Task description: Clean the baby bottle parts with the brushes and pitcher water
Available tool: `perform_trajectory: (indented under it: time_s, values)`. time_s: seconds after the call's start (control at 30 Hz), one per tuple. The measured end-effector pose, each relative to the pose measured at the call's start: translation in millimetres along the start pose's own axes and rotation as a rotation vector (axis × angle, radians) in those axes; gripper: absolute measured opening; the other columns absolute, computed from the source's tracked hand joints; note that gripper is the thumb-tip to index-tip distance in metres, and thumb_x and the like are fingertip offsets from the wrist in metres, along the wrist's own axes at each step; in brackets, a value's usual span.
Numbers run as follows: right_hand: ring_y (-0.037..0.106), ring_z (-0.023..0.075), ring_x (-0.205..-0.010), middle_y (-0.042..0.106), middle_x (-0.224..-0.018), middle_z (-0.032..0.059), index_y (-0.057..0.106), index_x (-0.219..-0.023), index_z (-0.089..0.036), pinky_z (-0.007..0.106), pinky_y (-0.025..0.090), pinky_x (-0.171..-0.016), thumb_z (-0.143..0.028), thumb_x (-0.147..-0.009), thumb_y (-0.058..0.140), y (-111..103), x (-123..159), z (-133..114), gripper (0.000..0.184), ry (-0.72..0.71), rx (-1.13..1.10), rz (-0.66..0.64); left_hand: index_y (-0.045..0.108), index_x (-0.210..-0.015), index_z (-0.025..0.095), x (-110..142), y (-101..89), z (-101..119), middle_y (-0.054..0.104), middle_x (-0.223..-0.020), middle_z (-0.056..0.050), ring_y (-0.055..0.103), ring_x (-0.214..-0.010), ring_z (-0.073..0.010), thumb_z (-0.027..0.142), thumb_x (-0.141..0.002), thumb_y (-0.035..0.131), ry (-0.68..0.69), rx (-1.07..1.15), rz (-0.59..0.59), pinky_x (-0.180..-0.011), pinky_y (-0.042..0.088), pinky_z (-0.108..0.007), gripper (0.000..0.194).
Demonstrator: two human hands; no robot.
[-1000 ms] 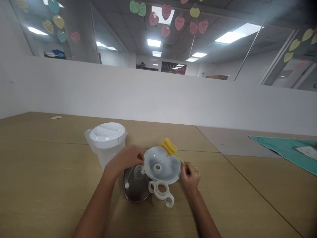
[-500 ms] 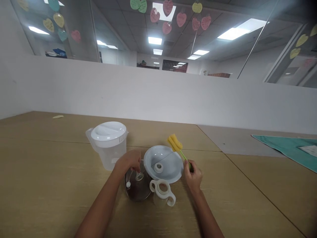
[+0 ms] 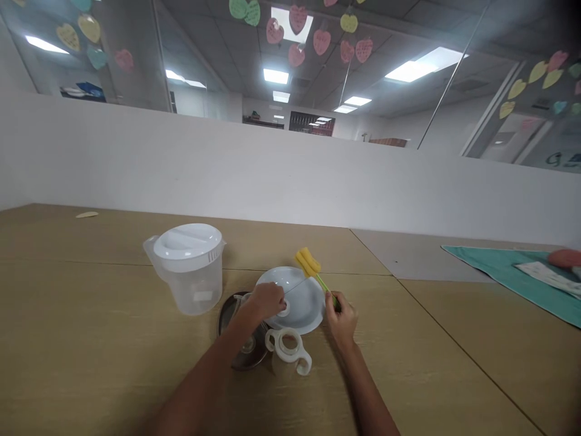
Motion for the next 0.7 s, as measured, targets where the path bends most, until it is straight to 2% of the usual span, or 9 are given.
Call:
perform_trajectory:
  time_s: [0.1, 0.2, 0.3, 0.4, 0.53, 0.63, 0.7]
  values:
    - [0.045, 0.0095, -0.044, 0.054, -0.051, -0.0008, 0.060, -0.071, -0.014, 0.020, 0.032, -0.048, -0.038, -0.086, 0.042, 0, 0, 0, 0.034, -0.011, 0.011, 0.003, 0.066, -0.061, 0.015, -6, 17.3, 1, 0.062, -0.062, -0.009, 0.059, -0.064, -0.0240, 0.020, -0.064, 0.060, 0.008, 0.043, -0.017, -0.060, 0.040, -0.033, 0.009]
    - [0.045, 0.0092, -0.044, 0.052, -0.050, -0.0017, 0.059, -0.071, -0.014, 0.020, 0.032, -0.048, -0.037, -0.086, 0.043, -1, 0, 0, 0.032, -0.035, 0.013, 0.014, 0.064, -0.060, 0.017, -7, 17.1, -2, 0.060, -0.059, -0.004, 0.057, -0.061, -0.0200, 0.022, -0.066, 0.059, 0.037, 0.109, -0.024, -0.056, 0.038, -0.030, 0.010]
    - [0.042, 0.0082, -0.042, 0.048, -0.047, -0.0033, 0.059, -0.069, -0.014, 0.020, 0.032, -0.047, -0.033, -0.085, 0.045, -2, 2, -2, 0.028, -0.124, -0.042, 0.008, 0.064, -0.069, 0.016, -7, 0.9, -5, 0.061, -0.064, -0.002, 0.056, -0.062, -0.0156, 0.027, -0.075, 0.051, 0.082, 0.179, -0.009, -0.057, 0.038, -0.025, 0.018]
    - [0.040, 0.0078, -0.042, 0.044, -0.045, -0.0042, 0.058, -0.067, -0.015, 0.019, 0.032, -0.047, -0.030, -0.084, 0.047, -1, 5, -2, 0.026, -0.230, -0.078, 0.010, 0.060, -0.082, 0.015, 0, -25.2, -5, 0.061, -0.072, -0.001, 0.054, -0.064, -0.0130, 0.037, -0.084, 0.039, 0.154, 0.360, 0.036, -0.057, 0.038, -0.023, 0.030]
    - [0.041, 0.0081, -0.041, 0.046, -0.046, -0.0038, 0.058, -0.068, -0.015, 0.020, 0.032, -0.046, -0.028, -0.084, 0.048, 2, 6, 2, 0.024, -0.224, 0.008, 0.038, 0.057, -0.083, 0.015, 20, -57.0, 2, 0.061, -0.078, -0.002, 0.055, -0.073, -0.0138, 0.047, -0.086, 0.036, 0.244, 0.637, 0.082, -0.065, 0.042, -0.023, 0.038]
    - [0.044, 0.0090, -0.043, 0.049, -0.047, -0.0025, 0.059, -0.069, -0.015, 0.021, 0.032, -0.048, -0.027, -0.083, 0.050, 2, 7, -2, 0.020, -0.275, 0.038, 0.040, 0.055, -0.086, 0.016, 27, -65.4, 9, 0.060, -0.082, -0.003, 0.054, -0.077, -0.0140, 0.046, -0.087, 0.037, 0.292, 0.675, 0.110, -0.068, 0.042, -0.023, 0.035]
    - [0.045, 0.0091, -0.043, 0.051, -0.048, -0.0019, 0.059, -0.070, -0.015, 0.021, 0.033, -0.049, -0.024, -0.082, 0.051, 0, 7, -7, 0.017, -0.326, 0.023, 0.046, 0.056, -0.084, 0.017, 25, -64.5, 9, 0.058, -0.081, -0.002, 0.052, -0.075, -0.0138, 0.044, -0.087, 0.037, 0.295, 0.575, 0.208, -0.068, 0.041, -0.024, 0.033]
Point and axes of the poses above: each hand's wrist, its own x-axis away from the middle knuckle, its own y-axis out of the palm, z = x × y, the point moved 3 cm from there along -x, towards the middle knuckle
